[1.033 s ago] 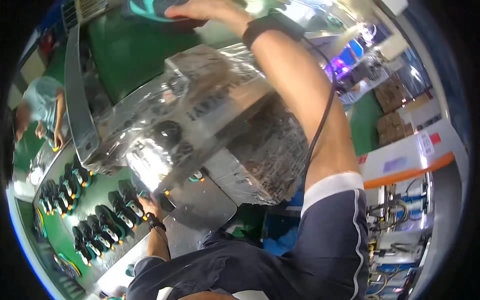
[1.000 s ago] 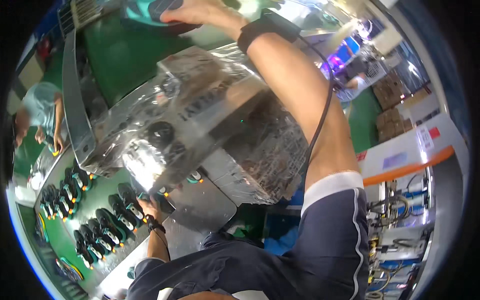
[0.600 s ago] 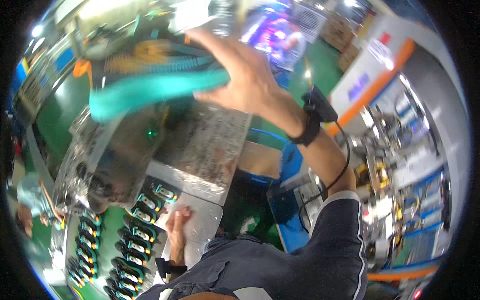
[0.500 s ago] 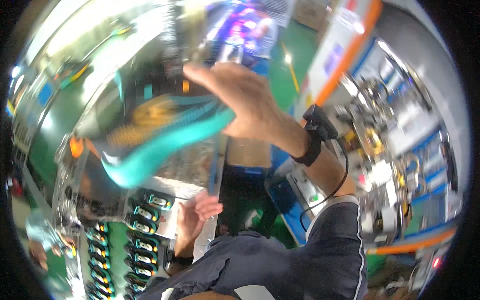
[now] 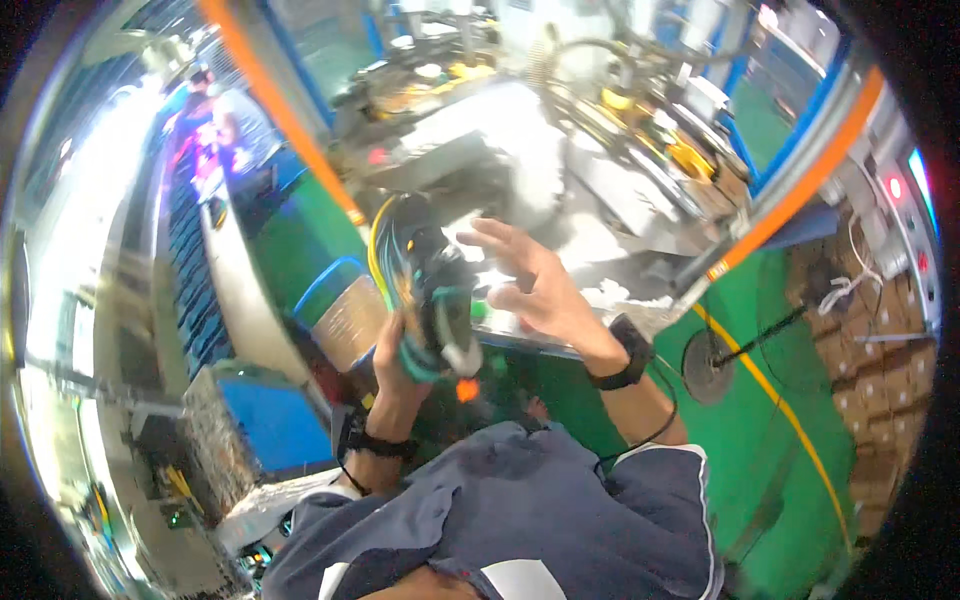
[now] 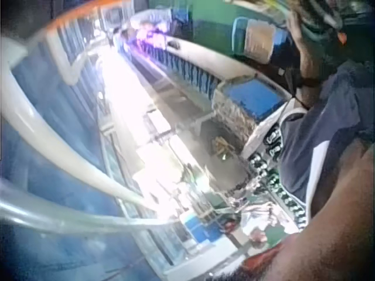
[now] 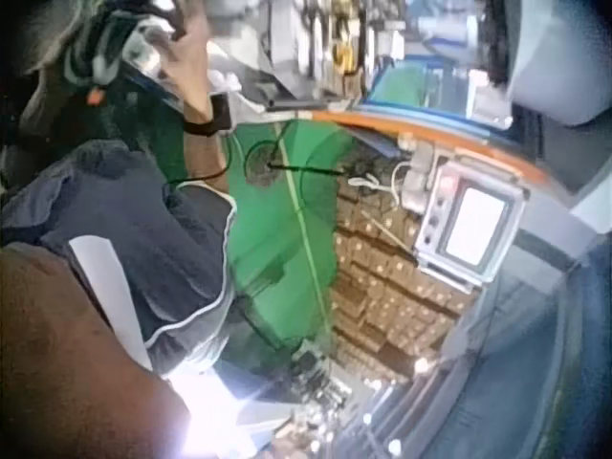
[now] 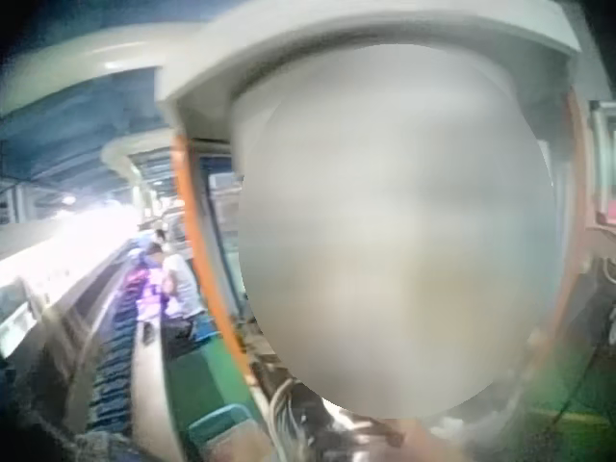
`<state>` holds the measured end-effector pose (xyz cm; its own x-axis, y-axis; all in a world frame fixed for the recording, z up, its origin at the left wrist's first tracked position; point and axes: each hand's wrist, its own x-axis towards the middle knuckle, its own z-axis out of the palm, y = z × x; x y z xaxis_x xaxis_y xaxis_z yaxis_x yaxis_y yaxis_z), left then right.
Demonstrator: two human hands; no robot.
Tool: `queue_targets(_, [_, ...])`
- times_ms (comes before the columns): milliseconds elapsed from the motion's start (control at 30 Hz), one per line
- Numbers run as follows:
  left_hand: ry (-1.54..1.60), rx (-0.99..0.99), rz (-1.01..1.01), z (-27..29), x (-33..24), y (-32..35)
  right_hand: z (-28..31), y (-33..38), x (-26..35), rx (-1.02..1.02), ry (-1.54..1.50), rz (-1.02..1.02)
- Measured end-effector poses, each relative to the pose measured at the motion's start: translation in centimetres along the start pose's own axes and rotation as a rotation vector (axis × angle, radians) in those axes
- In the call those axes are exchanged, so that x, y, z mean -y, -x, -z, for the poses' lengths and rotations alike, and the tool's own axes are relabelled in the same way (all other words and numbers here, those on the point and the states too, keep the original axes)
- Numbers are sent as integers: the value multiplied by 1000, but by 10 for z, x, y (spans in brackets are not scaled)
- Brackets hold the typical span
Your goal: Operating a sole-attaching machine to press shoe uppers and soles together in a factory production line.
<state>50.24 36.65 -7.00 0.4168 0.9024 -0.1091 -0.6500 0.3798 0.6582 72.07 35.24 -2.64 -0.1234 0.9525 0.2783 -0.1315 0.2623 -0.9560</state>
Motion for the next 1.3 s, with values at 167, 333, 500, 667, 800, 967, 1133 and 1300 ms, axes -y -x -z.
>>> queue_targets(167, [-797, 181, -232, -81, 79, -86, 80, 28, -29, -641, 182, -128])
queue_targets(333, [-695, 452, 32, -109, 147, -172, 168, 67, -48, -1005, 168, -77])
queue_targets(500, [-914, 279, -51, -112, 216, -322, 221, 97, -40, -1285, 222, -68])
queue_targets(667, [-1227, -46, -193, -86, 253, -463, 222, 83, -21, -1420, 419, -80])
queue_targets(800, [-1350, -21, 60, -76, 241, -503, 227, 72, -19, -1452, 600, -190])
queue_targets(967, [-1000, -232, -249, 21, 184, -552, 283, -52, 3, -1143, 851, -158])
queue_targets(1133, [-122, 4, 491, -35, 81, -374, 353, -171, -11, -785, 1367, -440])
queue_targets(1300, [-275, -101, 376, 20, -28, -237, 276, -323, -102, -448, 1263, -731])
